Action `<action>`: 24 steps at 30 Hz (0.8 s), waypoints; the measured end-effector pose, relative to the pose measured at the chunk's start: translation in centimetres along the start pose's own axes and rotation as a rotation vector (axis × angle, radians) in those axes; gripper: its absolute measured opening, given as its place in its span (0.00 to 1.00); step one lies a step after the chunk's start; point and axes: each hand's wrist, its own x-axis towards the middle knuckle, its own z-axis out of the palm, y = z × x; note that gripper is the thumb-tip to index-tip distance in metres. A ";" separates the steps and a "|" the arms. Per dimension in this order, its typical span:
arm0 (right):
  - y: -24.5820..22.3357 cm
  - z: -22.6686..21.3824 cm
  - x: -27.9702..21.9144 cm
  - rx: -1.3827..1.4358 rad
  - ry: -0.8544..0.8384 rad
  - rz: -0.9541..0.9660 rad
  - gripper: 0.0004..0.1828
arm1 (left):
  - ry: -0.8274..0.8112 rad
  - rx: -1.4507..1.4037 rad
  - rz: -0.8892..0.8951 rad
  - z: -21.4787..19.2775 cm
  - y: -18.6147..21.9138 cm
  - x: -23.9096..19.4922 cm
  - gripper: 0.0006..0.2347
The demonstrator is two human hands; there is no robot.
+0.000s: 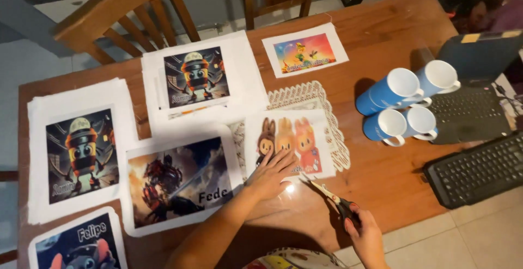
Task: The person plugs in a heat press machine and then moves to a table to cut out printed images. Using scissors, they trim the edges of several printed designs, including one of a cartoon character and another of a robot, placing the cut pieces on the table.
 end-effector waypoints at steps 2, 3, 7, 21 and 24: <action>1.3 -0.9 -0.4 0.094 -0.011 -0.048 0.26 | -0.046 0.093 -0.098 0.1 2.4 -0.4 0.30; 1.7 -1.4 -0.6 0.092 -0.008 -0.039 0.26 | -0.051 0.089 -0.091 2.7 2.4 0.0 0.30; 4.3 -2.9 -0.4 0.157 -0.005 -0.086 0.23 | 0.563 0.187 0.034 8.4 4.7 1.6 0.33; 8.6 -17.5 0.0 0.305 -0.239 0.022 0.17 | 0.550 0.902 -0.465 17.2 15.4 8.5 0.43; 13.0 -16.5 0.6 0.501 -0.223 0.007 0.16 | 0.512 0.384 -0.456 17.1 16.2 8.7 0.39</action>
